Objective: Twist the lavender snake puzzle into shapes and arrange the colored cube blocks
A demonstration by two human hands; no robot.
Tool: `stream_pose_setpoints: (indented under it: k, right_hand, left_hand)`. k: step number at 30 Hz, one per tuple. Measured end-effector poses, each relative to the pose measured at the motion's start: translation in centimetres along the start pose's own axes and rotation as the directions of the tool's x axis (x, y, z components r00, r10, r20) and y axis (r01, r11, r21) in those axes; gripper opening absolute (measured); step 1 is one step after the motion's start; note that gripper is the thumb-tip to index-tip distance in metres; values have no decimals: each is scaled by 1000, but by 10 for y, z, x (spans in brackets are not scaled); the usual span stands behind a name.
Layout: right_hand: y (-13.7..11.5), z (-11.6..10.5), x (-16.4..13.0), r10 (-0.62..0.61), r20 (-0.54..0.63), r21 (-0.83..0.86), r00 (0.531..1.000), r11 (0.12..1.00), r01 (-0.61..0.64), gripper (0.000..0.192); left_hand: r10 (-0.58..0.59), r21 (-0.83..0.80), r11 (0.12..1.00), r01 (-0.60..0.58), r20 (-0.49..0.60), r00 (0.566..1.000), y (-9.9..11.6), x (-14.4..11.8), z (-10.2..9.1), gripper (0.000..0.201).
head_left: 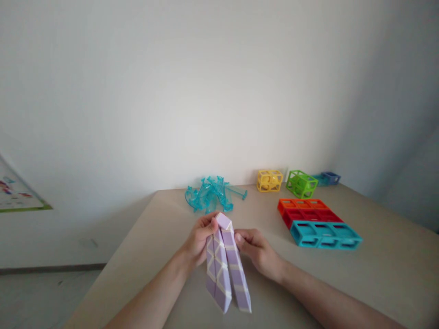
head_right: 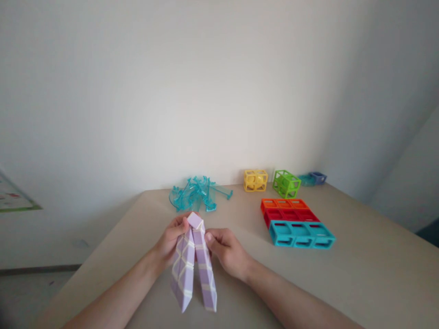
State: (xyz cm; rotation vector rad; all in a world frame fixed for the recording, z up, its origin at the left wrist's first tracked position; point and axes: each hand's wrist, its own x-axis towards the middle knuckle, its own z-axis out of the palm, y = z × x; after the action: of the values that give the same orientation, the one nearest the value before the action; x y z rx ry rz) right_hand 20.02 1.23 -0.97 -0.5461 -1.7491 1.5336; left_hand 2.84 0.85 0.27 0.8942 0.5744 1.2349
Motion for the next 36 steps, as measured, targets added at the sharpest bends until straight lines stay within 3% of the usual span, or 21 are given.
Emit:
stream_pose_setpoints:
  k: [4,6,12,20,22,25,27,29,32,36]
  right_hand:
    - [-1,3,-1,77,-79,-98,994,992,-84,46]
    - [-1,4,-1,131,-98,-69,987,988,-138,47]
    - [-2,-1,-1,290,135,274,947,908,-317,50]
    - [-5,-10,-2,329,334,354,883,824,-441,48]
    - [-5,-9,-1,340,316,339,886,831,-440,49]
    - [-6,-5,1,362,93,208,927,904,-374,45]
    - [-6,-3,1,316,-78,31,946,949,-314,41]
    - [-8,-2,1,238,-171,-156,956,952,-264,39]
    - [-13,-1,-1,59,-222,-436,973,887,-153,31]
    - [-19,-4,-3,-140,-140,-701,980,713,2,26]
  left_hand:
    - [79,76,995,-70,-113,991,-3,3,5,35]
    - [105,104,990,-91,-136,985,-3,3,5,36]
    - [70,147,988,-54,-100,993,2,0,2,37]
    - [-46,193,981,32,69,997,7,-1,-5,39]
    - [-54,176,984,41,69,996,6,-1,-7,36]
    - [-45,191,981,40,24,999,3,2,-7,30]
    - [-76,203,976,78,-19,997,0,3,-6,28]
    - [-109,166,979,120,-76,991,-2,4,-5,28]
    - [-153,82,983,165,-138,979,-1,4,-2,33]
    - [-264,-53,964,259,-149,953,7,4,-2,24]
